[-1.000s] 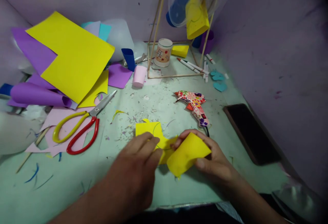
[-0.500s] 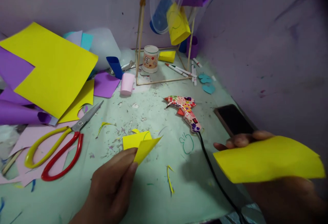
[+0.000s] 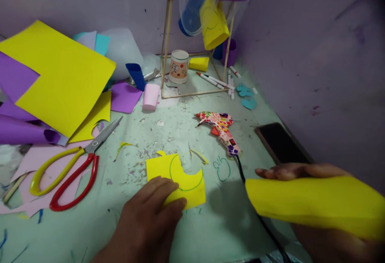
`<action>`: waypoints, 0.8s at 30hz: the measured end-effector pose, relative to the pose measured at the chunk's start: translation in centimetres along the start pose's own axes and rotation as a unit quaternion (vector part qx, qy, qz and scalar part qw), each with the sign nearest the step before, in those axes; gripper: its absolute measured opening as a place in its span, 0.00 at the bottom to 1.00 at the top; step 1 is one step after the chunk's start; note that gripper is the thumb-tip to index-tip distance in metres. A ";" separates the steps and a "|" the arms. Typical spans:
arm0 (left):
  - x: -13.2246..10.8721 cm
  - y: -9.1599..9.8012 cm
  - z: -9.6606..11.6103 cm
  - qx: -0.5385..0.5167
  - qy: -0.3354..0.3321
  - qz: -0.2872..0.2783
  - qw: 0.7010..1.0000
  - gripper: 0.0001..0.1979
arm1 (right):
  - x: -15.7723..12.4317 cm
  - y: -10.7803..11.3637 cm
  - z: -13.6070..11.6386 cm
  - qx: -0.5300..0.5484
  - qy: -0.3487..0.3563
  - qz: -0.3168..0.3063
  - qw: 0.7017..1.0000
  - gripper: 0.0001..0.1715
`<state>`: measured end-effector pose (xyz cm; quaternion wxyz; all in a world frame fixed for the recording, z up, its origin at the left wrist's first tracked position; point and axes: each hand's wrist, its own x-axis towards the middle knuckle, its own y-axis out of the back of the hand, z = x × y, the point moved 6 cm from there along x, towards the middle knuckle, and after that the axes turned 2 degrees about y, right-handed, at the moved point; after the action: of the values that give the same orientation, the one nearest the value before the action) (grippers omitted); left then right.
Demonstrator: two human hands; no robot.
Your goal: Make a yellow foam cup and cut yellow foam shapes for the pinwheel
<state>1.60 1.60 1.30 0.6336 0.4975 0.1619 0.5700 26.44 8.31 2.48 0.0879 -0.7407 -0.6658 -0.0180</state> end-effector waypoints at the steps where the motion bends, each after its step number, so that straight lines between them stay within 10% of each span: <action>1: -0.1 -0.3 0.2 0.015 -0.019 -0.001 1.000 0.13 | -0.3 -0.6 -0.4 -0.025 0.017 -0.020 0.999 0.22; 11: -0.6 -1.5 2.0 0.110 -0.100 -0.050 0.988 0.14 | -3.3 -6.0 2.0 -0.133 -0.022 -0.248 0.959 0.28; 24: -0.6 -1.4 2.2 -0.036 -0.055 -0.088 0.994 0.13 | -4.5 -6.8 1.4 -0.165 0.089 -0.331 0.925 0.30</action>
<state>3.87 0.31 0.93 0.7069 0.4891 0.1495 0.4886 19.10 4.78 1.19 0.0122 -0.4778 -0.8500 -0.2213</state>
